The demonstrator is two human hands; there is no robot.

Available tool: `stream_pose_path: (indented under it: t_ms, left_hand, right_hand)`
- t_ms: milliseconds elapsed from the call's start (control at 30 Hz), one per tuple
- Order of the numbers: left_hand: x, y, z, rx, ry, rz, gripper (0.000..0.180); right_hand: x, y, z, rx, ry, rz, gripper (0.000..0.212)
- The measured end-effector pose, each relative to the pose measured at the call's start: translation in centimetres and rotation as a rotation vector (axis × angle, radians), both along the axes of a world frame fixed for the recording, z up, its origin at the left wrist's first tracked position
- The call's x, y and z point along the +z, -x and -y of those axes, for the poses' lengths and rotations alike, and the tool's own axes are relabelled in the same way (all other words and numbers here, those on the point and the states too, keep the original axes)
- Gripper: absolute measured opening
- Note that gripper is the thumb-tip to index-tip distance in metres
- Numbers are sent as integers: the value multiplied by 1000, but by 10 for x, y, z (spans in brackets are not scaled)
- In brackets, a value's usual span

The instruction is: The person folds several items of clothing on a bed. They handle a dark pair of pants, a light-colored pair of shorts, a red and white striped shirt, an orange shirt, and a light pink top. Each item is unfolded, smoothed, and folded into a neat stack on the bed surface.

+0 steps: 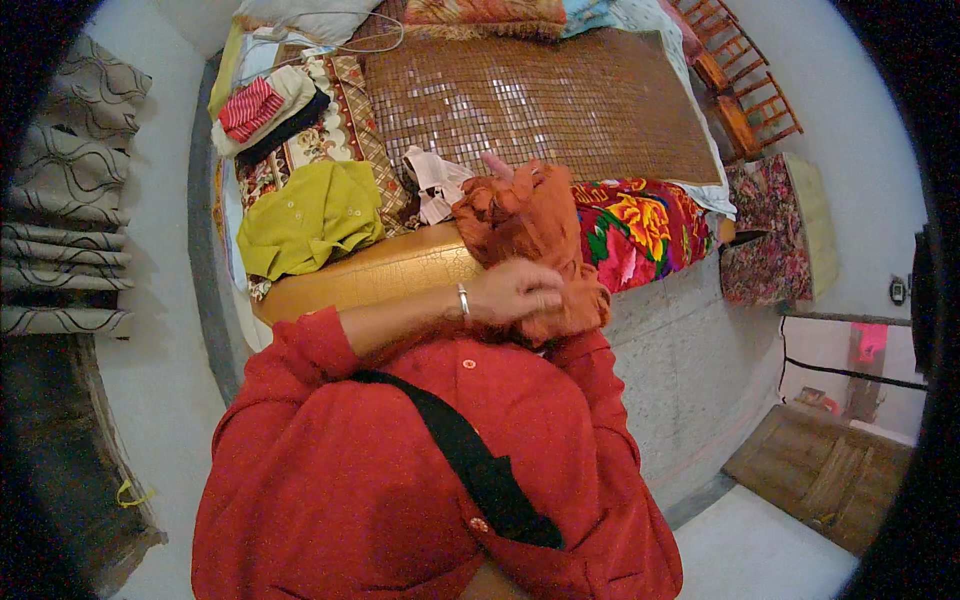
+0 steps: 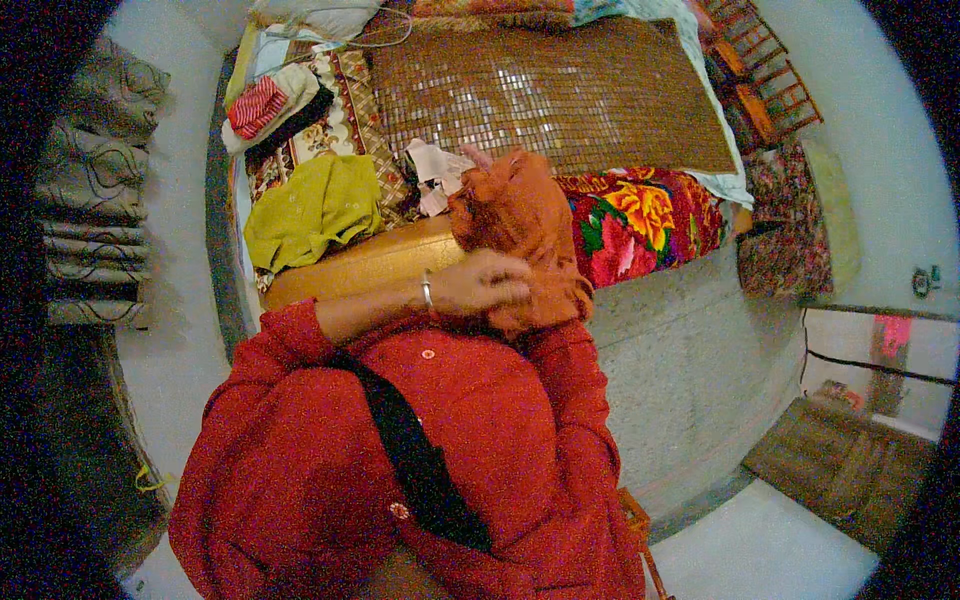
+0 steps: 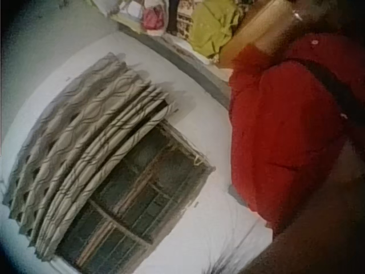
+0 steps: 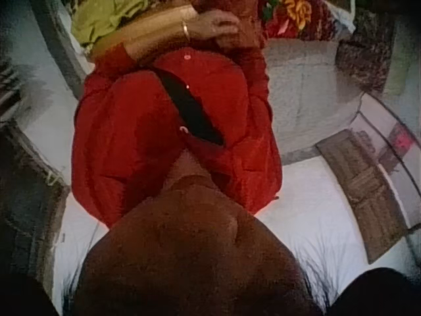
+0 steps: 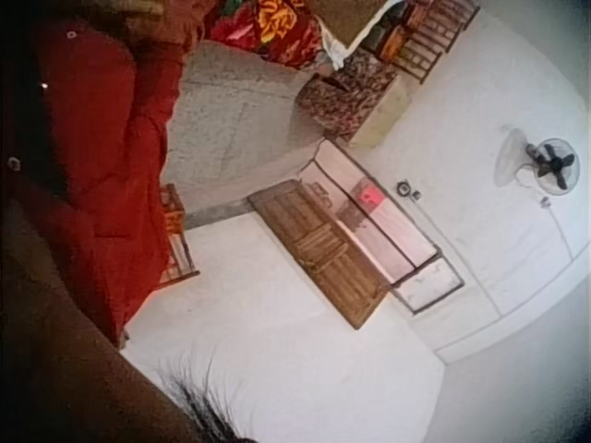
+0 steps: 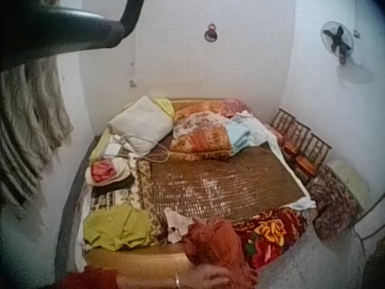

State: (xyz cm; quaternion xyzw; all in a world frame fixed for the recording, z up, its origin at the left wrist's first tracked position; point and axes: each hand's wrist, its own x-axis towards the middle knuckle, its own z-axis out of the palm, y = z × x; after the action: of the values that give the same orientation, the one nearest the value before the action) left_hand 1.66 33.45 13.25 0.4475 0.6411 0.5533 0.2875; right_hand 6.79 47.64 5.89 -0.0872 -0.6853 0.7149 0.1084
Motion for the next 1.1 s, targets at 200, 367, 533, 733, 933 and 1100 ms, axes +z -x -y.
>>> stream_pose_path:
  t_ms: [200,367,533,733,933,1100]
  left_hand:
    - [0,75,31,701,187,-86,25]
    - [-46,124,82,867,89,83,24]
    - [-26,113,101,916,61,372,27]
    - [-39,116,125,793,-144,677,28]
    - [-16,103,96,457,-260,641,41]
    - [24,85,57,259,-299,567,53]
  right_hand:
    - [-8,37,19,42,-17,-5,40]
    - [44,-22,-25,364,-321,28,41]
    - [108,-52,-149,377,-576,47,42]
    - [157,-29,-269,-357,18,94,39]
    - [135,-19,-239,-781,-944,-143,30]
    - [127,7,-53,243,-322,-26,15]
